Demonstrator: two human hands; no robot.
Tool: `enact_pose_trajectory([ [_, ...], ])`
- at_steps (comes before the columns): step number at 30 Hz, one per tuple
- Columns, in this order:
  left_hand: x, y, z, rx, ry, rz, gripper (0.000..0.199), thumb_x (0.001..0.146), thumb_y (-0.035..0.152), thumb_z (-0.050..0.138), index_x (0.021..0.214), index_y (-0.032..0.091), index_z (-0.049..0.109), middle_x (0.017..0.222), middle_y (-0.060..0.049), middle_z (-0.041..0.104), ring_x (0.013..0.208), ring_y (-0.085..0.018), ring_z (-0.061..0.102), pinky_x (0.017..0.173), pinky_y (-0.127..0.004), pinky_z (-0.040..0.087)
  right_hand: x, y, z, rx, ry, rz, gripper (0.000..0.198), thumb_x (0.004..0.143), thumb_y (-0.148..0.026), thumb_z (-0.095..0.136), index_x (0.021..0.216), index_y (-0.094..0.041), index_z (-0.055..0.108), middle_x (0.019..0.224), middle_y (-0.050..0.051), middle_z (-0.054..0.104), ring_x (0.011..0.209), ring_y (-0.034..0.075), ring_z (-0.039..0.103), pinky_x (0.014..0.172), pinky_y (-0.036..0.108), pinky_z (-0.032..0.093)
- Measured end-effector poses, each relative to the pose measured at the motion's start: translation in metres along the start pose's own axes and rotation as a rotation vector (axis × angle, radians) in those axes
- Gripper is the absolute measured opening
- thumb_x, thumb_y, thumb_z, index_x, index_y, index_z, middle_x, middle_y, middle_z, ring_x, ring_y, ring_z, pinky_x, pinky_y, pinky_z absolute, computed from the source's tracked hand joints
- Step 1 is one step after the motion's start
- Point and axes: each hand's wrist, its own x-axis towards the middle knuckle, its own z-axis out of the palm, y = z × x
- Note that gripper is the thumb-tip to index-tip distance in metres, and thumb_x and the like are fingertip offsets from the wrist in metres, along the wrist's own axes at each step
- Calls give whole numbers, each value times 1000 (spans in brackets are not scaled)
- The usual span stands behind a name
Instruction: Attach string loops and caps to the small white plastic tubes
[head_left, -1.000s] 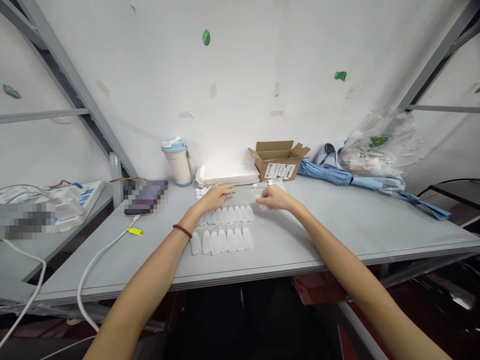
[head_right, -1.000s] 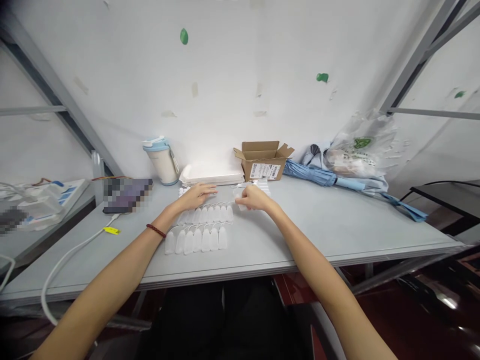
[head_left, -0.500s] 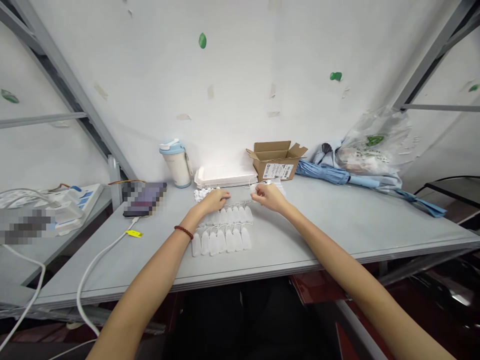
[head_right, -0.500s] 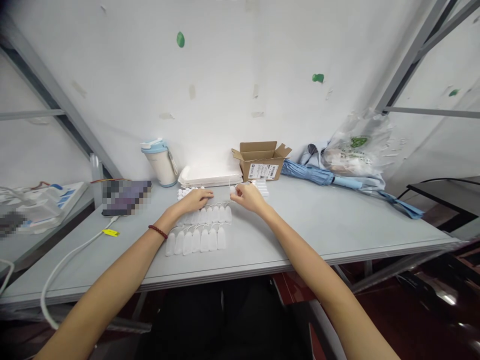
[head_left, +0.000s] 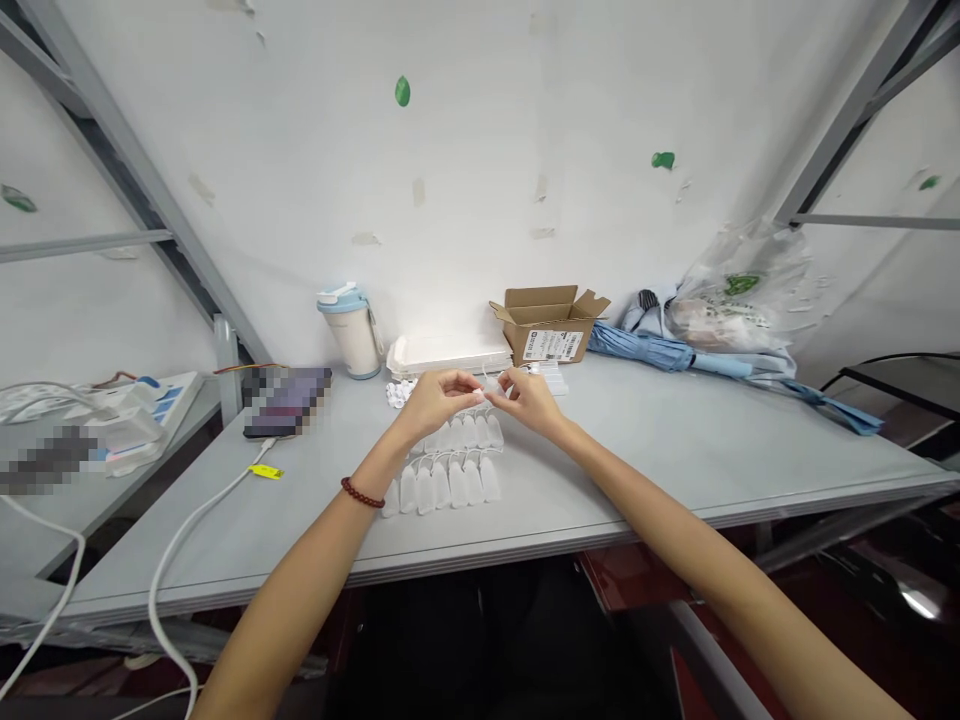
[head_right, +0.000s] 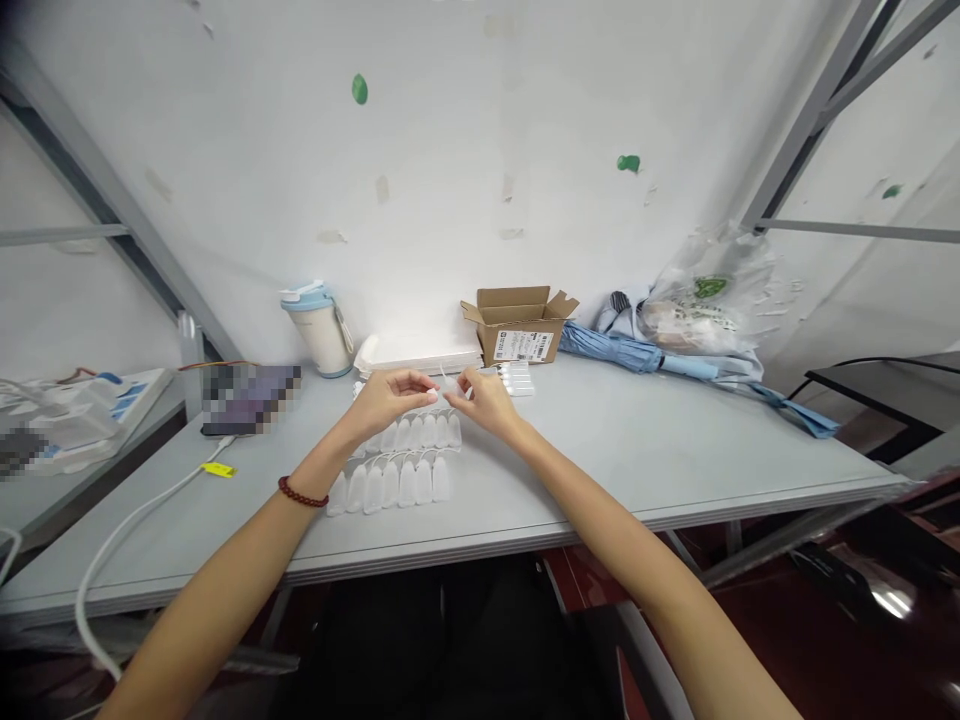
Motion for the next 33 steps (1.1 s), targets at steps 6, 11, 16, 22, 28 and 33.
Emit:
enact_pose_trajectory([
  [6, 3, -7, 4, 12, 142, 14, 28, 71, 38, 67, 87, 14, 71, 93, -7, 72, 87, -21, 64, 78, -32, 51, -3, -4, 6, -183, 22, -88, 22, 81, -40, 59, 81, -18, 53, 81, 4, 63, 58, 12, 53, 58, 23, 35],
  [11, 5, -11, 5, -86, 143, -63, 28, 67, 38, 70, 79, 13, 68, 75, -5, 70, 71, -17, 63, 73, -32, 52, -6, -10, 11, -334, 27, -182, 19, 85, -36, 57, 90, -17, 57, 90, 7, 64, 65, 14, 57, 58, 24, 36],
  [16, 2, -5, 3, -171, 108, -111, 25, 65, 37, 72, 74, 13, 70, 70, -4, 68, 68, -15, 61, 71, -30, 52, -9, -5, 17, -401, 118, -335, 21, 88, -37, 53, 91, -17, 58, 85, 8, 63, 70, 17, 59, 56, 25, 40],
  [22, 3, -2, -4, -158, 153, -131, 29, 55, 37, 79, 67, 12, 71, 62, -3, 66, 59, -13, 59, 64, -28, 51, -10, -1, 21, -268, 226, -485, 18, 91, -32, 49, 98, -17, 56, 91, 10, 63, 69, 17, 60, 58, 27, 48],
  [28, 4, -4, -8, -215, 180, -197, 36, 52, 41, 81, 65, 11, 68, 56, -3, 64, 53, -12, 58, 57, -25, 51, -12, -6, 24, -245, 281, -543, 19, 92, -29, 46, 100, -16, 56, 91, 12, 64, 78, 20, 62, 61, 29, 51],
  [33, 4, -4, -6, -179, 131, -210, 39, 57, 46, 78, 62, 10, 62, 53, -2, 60, 42, -10, 53, 40, -22, 44, -12, -7, 27, -186, 260, -491, 20, 92, -32, 46, 98, -17, 58, 89, 11, 64, 76, 19, 61, 63, 30, 51],
])
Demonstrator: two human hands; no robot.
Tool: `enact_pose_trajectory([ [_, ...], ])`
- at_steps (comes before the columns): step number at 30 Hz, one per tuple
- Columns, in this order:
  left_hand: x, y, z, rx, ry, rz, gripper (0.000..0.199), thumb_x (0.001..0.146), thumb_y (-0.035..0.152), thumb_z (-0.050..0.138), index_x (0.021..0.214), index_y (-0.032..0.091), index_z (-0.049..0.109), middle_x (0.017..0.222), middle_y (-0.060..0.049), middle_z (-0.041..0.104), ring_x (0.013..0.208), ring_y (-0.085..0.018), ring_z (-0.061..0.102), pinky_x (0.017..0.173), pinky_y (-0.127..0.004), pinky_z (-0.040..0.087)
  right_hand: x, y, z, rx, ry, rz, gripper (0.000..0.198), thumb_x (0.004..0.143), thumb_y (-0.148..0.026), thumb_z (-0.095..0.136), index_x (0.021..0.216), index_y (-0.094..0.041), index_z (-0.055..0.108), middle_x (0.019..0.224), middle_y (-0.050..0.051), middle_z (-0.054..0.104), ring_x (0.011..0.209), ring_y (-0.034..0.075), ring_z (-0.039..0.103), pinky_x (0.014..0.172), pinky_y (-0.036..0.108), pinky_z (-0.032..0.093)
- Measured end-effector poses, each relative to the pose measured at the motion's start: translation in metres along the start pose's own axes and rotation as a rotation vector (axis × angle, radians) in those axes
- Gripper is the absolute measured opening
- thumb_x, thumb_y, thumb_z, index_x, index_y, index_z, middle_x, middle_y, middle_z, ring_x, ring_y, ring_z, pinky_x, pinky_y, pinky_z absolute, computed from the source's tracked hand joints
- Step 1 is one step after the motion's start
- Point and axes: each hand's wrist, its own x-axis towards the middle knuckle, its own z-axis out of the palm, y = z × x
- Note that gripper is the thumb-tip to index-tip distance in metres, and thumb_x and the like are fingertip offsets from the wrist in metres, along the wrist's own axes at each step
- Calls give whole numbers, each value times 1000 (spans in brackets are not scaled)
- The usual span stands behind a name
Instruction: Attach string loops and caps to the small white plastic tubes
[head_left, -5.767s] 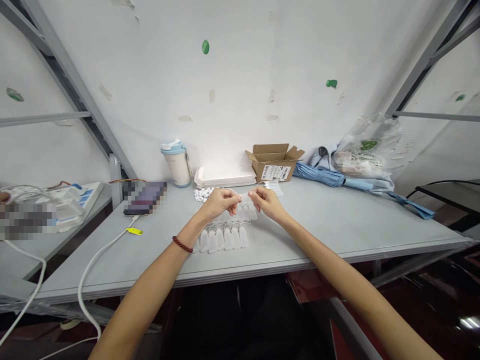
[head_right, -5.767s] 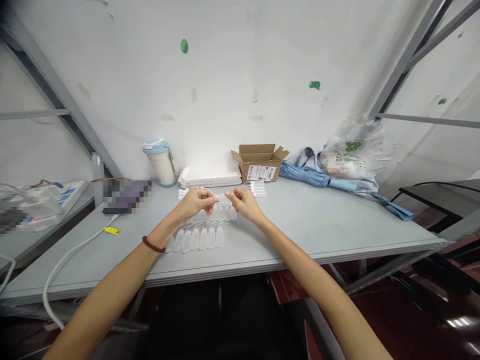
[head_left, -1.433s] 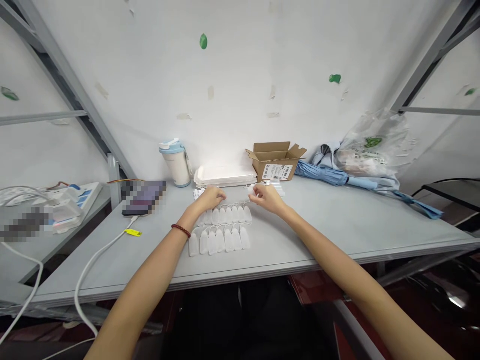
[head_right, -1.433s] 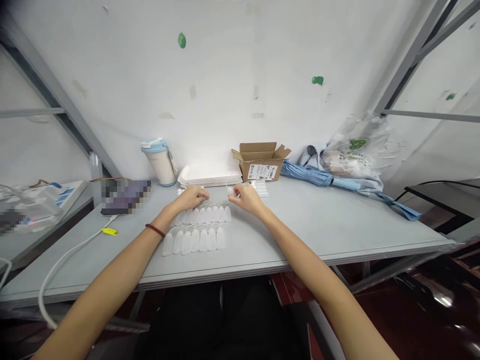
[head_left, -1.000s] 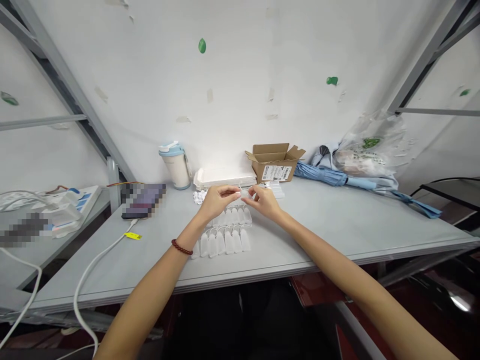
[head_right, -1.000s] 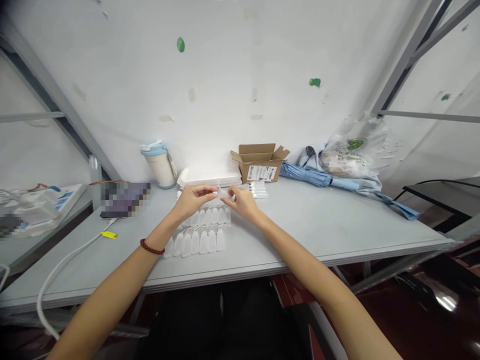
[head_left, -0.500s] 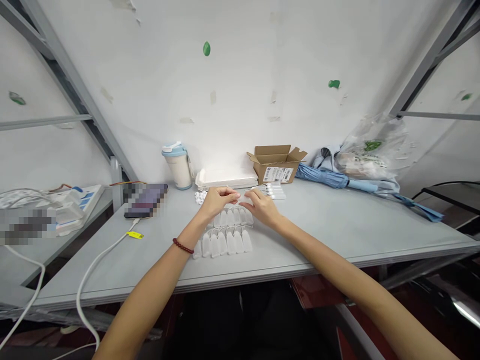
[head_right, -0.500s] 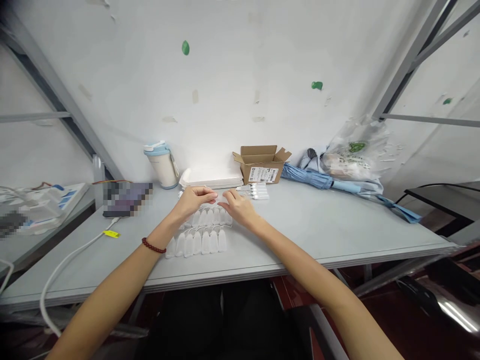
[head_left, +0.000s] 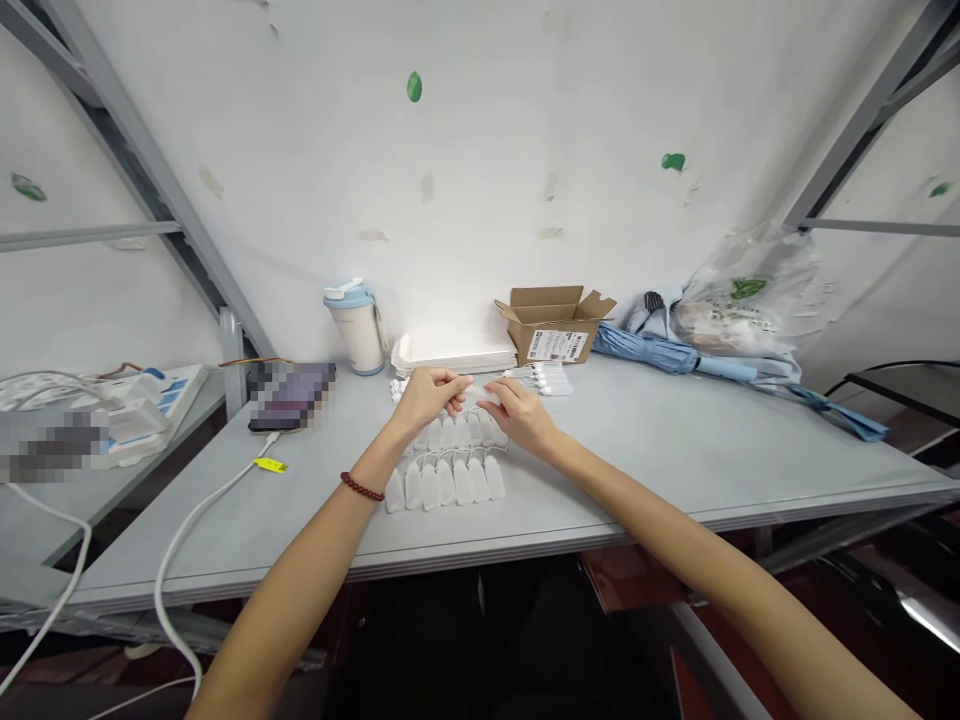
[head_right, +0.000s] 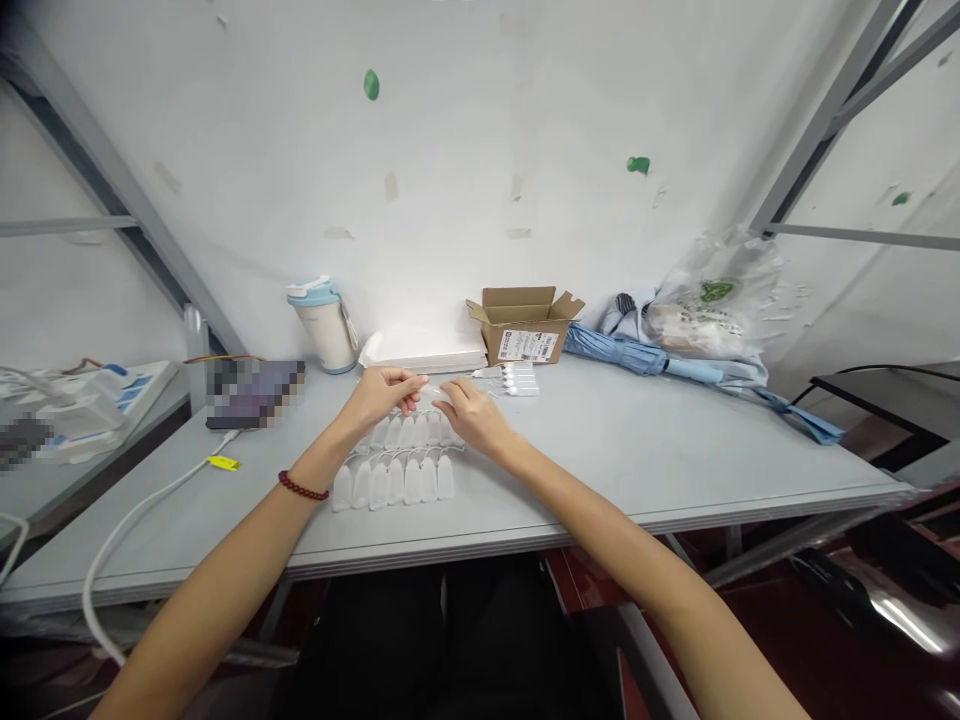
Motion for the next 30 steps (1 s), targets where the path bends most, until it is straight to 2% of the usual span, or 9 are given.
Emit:
enact_pose_trajectory([
  [4, -2, 3, 0, 1, -25, 44, 39, 58, 44, 77, 66, 9, 63, 54, -2, 60, 44, -10, 55, 43, -22, 46, 1, -1, -3, 91, 7, 61, 21, 90, -34, 50, 94, -16, 60, 84, 10, 65, 63, 15, 57, 56, 27, 47],
  [9, -4, 6, 0, 13, -47, 70, 38, 58, 44, 77, 68, 9, 65, 55, -2, 61, 48, -11, 57, 49, -24, 50, 5, -2, -9, 210, -50, 155, 23, 86, -36, 56, 89, -14, 63, 65, 3, 61, 53, 13, 51, 53, 24, 41],
  [13, -3, 3, 2, 68, -41, 85, 39, 61, 46, 73, 70, 10, 64, 55, -1, 60, 47, -11, 56, 50, -24, 48, 6, -2, -10, 240, -99, 231, 22, 84, -36, 59, 82, -15, 64, 63, 2, 61, 50, 11, 48, 52, 23, 38],
  [20, -1, -6, 6, 356, -41, 110, 38, 76, 53, 56, 65, 16, 52, 47, 2, 56, 42, -12, 55, 47, -22, 41, 1, -2, -5, 141, -105, 191, 19, 85, -33, 58, 86, -14, 62, 65, 3, 60, 53, 12, 50, 54, 24, 37],
  [25, -2, -7, 5, 550, 2, 159, 47, 84, 52, 42, 51, 20, 40, 34, 5, 44, 38, -12, 47, 47, -23, 36, -1, -3, -3, 117, -123, 162, 22, 88, -35, 53, 91, -15, 61, 71, 5, 61, 57, 13, 52, 56, 24, 39],
  [27, -2, -7, 5, 550, 14, 175, 46, 84, 52, 43, 51, 20, 40, 34, 5, 43, 38, -12, 47, 48, -23, 36, 0, -4, -4, 126, -119, 171, 24, 88, -37, 52, 91, -15, 62, 70, 5, 61, 56, 13, 51, 56, 25, 39],
  [30, -2, -8, 5, 436, -21, 185, 38, 81, 51, 51, 62, 18, 49, 41, 4, 51, 40, -11, 50, 47, -23, 39, 2, -4, -7, 165, -106, 218, 26, 86, -39, 54, 87, -15, 63, 65, 3, 60, 53, 12, 49, 54, 25, 38],
])
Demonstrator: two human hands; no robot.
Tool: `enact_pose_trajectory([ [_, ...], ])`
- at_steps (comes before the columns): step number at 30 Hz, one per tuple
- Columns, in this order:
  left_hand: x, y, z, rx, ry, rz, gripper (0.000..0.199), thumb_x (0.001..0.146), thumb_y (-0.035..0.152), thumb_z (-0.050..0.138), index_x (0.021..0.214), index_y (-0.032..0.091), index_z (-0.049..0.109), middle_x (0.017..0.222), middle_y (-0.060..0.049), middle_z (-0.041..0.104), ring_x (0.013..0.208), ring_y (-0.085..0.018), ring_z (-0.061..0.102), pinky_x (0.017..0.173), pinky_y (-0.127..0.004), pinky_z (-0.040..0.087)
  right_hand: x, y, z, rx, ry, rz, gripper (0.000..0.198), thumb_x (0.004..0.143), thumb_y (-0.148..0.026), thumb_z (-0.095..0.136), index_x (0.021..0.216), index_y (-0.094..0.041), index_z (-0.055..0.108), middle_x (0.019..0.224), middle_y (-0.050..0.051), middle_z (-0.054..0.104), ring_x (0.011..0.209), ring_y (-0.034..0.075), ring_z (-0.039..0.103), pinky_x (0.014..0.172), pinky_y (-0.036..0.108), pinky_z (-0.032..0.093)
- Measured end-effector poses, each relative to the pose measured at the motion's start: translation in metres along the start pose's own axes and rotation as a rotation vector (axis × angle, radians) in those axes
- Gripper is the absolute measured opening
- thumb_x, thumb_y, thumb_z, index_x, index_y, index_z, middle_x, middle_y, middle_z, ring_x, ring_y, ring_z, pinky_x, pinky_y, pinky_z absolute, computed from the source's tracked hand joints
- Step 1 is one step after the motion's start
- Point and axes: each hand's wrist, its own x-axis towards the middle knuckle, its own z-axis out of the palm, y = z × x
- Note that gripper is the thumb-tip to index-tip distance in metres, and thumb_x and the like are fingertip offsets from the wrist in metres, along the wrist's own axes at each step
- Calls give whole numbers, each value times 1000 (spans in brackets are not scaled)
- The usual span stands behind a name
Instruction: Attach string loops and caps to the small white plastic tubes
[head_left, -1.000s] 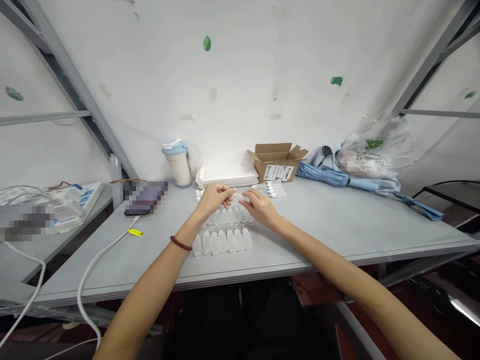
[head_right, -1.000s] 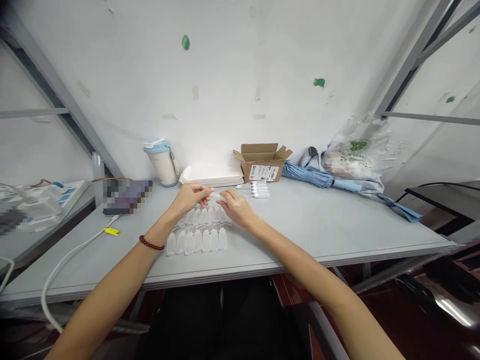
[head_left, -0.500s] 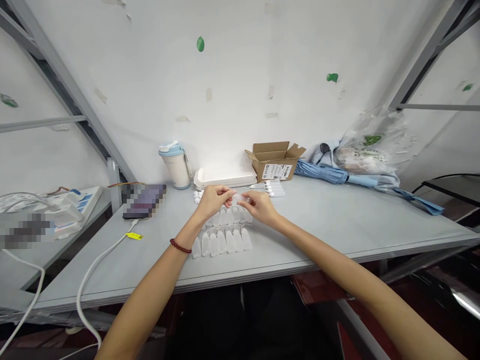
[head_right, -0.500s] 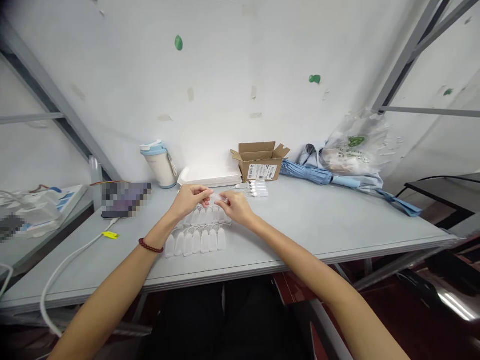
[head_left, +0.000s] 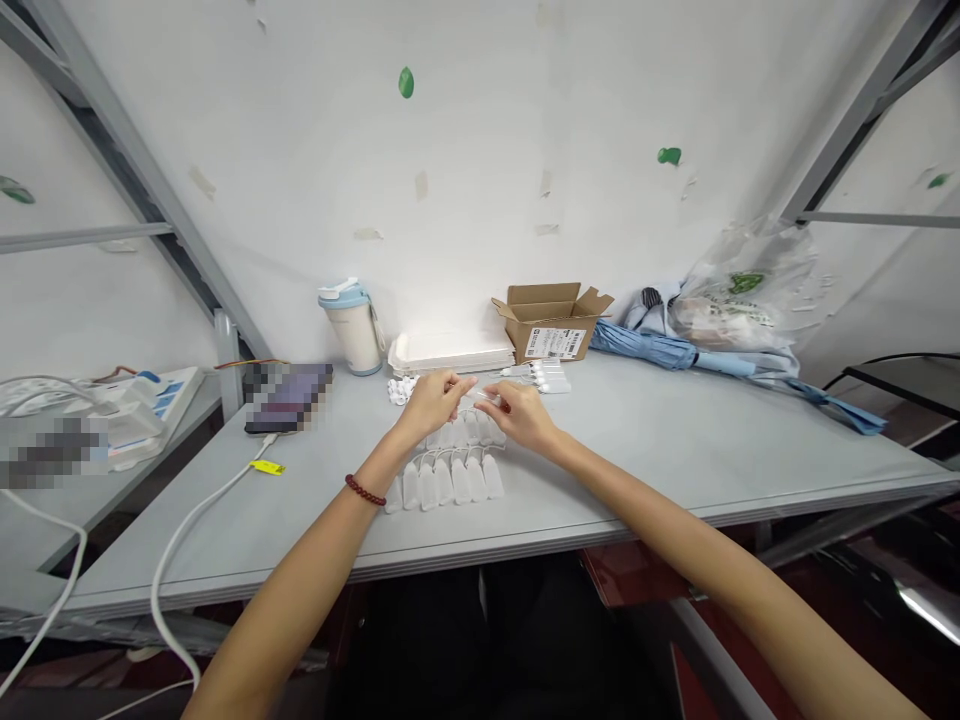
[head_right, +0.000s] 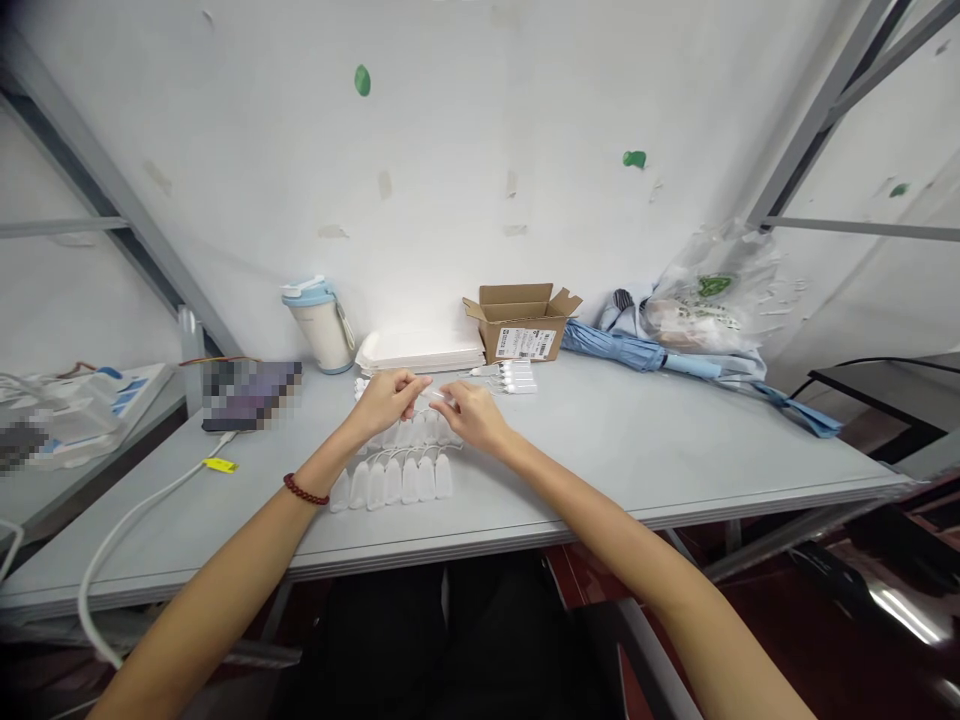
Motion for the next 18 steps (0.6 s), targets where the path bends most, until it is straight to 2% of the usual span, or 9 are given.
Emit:
enact_pose_trajectory([
  [5, 1, -1, -2, -237, -40, 82, 29, 75, 43, 62, 73, 14, 57, 61, -1, 61, 56, -13, 59, 51, -23, 48, 5, -4, -8, 125, -22, 113, 30, 83, -43, 58, 78, -14, 65, 58, 1, 59, 49, 11, 47, 51, 23, 37],
  [10, 2, 1, -4, -329, -48, 112, 26, 68, 37, 69, 73, 13, 60, 72, -2, 62, 66, -13, 60, 59, -26, 53, 7, -5, -11, 179, -10, 170, 33, 81, -45, 59, 72, -15, 65, 55, 0, 58, 47, 10, 44, 48, 23, 34],
  [13, 2, 2, -6, -335, -25, 73, 28, 67, 36, 70, 81, 14, 61, 76, -3, 64, 71, -15, 62, 58, -24, 52, 7, 0, -9, 143, 26, 154, 32, 82, -46, 58, 76, -15, 66, 58, 1, 60, 49, 11, 46, 50, 23, 36],
  [15, 2, 3, -7, -333, 37, 8, 31, 69, 40, 68, 85, 14, 59, 76, -4, 66, 70, -16, 64, 53, -23, 50, 7, 6, -8, 98, 63, 125, 33, 83, -47, 57, 79, -15, 65, 61, 2, 61, 50, 12, 48, 51, 24, 37],
  [18, 2, 4, -6, -297, 60, -124, 39, 75, 51, 61, 77, 12, 58, 70, -6, 65, 59, -15, 64, 45, -21, 46, 5, 14, -6, 8, 112, 44, 34, 85, -46, 53, 84, -14, 64, 66, 5, 62, 52, 13, 50, 53, 25, 39],
])
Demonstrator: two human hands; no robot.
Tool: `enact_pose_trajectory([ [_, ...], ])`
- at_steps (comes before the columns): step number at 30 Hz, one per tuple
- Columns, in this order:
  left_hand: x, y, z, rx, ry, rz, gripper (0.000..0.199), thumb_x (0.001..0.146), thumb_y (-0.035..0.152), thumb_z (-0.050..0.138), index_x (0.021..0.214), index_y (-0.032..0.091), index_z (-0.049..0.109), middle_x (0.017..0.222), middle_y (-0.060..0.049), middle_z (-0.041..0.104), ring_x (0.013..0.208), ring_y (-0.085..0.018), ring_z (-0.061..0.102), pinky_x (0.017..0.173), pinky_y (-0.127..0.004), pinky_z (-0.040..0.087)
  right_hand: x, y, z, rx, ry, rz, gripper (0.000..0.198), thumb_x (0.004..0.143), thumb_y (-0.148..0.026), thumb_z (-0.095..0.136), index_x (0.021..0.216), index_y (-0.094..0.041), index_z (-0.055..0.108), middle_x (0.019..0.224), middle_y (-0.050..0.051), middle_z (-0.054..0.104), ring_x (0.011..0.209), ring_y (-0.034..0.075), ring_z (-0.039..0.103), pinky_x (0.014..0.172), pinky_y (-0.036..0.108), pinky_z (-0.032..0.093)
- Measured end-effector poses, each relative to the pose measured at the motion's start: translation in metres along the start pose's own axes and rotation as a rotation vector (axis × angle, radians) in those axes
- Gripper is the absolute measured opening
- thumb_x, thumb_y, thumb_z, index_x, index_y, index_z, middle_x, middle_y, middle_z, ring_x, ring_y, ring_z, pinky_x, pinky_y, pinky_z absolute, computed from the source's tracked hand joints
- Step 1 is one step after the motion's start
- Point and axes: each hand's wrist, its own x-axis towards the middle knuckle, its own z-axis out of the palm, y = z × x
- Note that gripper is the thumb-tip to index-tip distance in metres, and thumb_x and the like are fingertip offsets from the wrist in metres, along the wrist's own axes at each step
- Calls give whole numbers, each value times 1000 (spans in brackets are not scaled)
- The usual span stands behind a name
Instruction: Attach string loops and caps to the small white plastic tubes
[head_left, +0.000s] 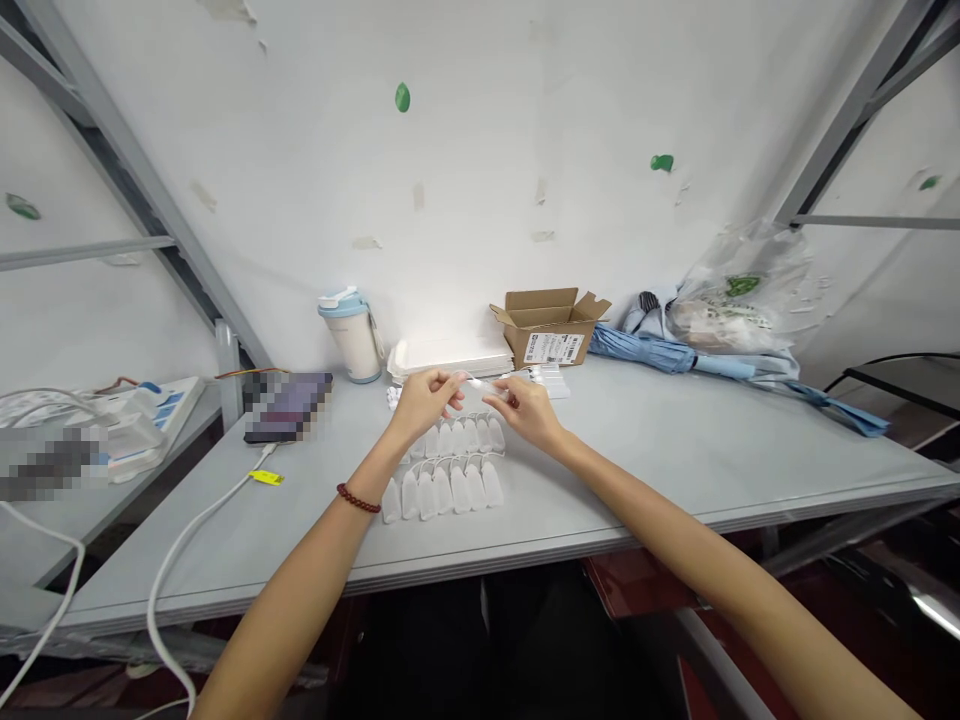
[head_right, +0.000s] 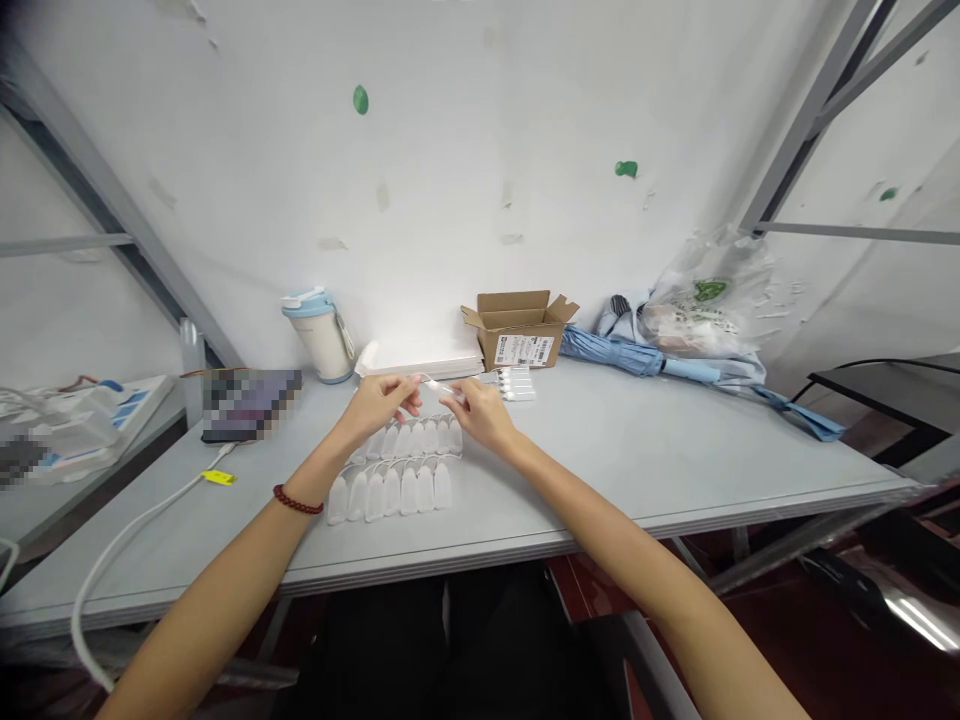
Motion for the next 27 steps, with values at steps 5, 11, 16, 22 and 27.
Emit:
enact_pose_trajectory([
  [5, -3, 2, 5, 21, -144, -62, 49, 77, 59, 54, 68, 11, 61, 58, -4, 60, 48, -13, 58, 43, -22, 44, -3, 0, 1, -143, 4, -134, 26, 90, -40, 48, 90, -17, 60, 78, 7, 64, 55, 14, 53, 54, 25, 39],
  [11, -5, 5, 2, 39, -243, 66, 37, 77, 47, 57, 66, 13, 63, 66, -5, 63, 56, -12, 58, 52, -23, 46, -4, -5, 1, -122, -15, -166, 17, 90, -33, 49, 90, -18, 57, 78, 7, 65, 57, 15, 56, 55, 26, 40],
  [16, -3, 0, 0, 100, -267, 204, 26, 78, 40, 58, 79, 14, 64, 77, -5, 65, 70, -15, 60, 65, -26, 49, -4, -4, 0, -30, -85, -41, 14, 87, -31, 53, 87, -18, 56, 60, 1, 60, 50, 14, 53, 50, 24, 36],
  [22, -3, 0, 2, 96, -287, 123, 42, 83, 52, 48, 74, 14, 63, 75, -7, 65, 69, -15, 60, 59, -25, 49, -4, -6, 0, -81, -24, -96, 14, 87, -32, 52, 88, -18, 54, 68, 5, 64, 57, 17, 58, 54, 25, 40],
  [27, -4, 2, 4, 116, -247, 48, 50, 80, 58, 47, 56, 15, 56, 53, -2, 56, 49, -12, 52, 50, -23, 44, -4, -7, 1, -128, -60, -168, 11, 88, -28, 50, 90, -18, 54, 82, 10, 68, 70, 21, 63, 60, 28, 44],
])
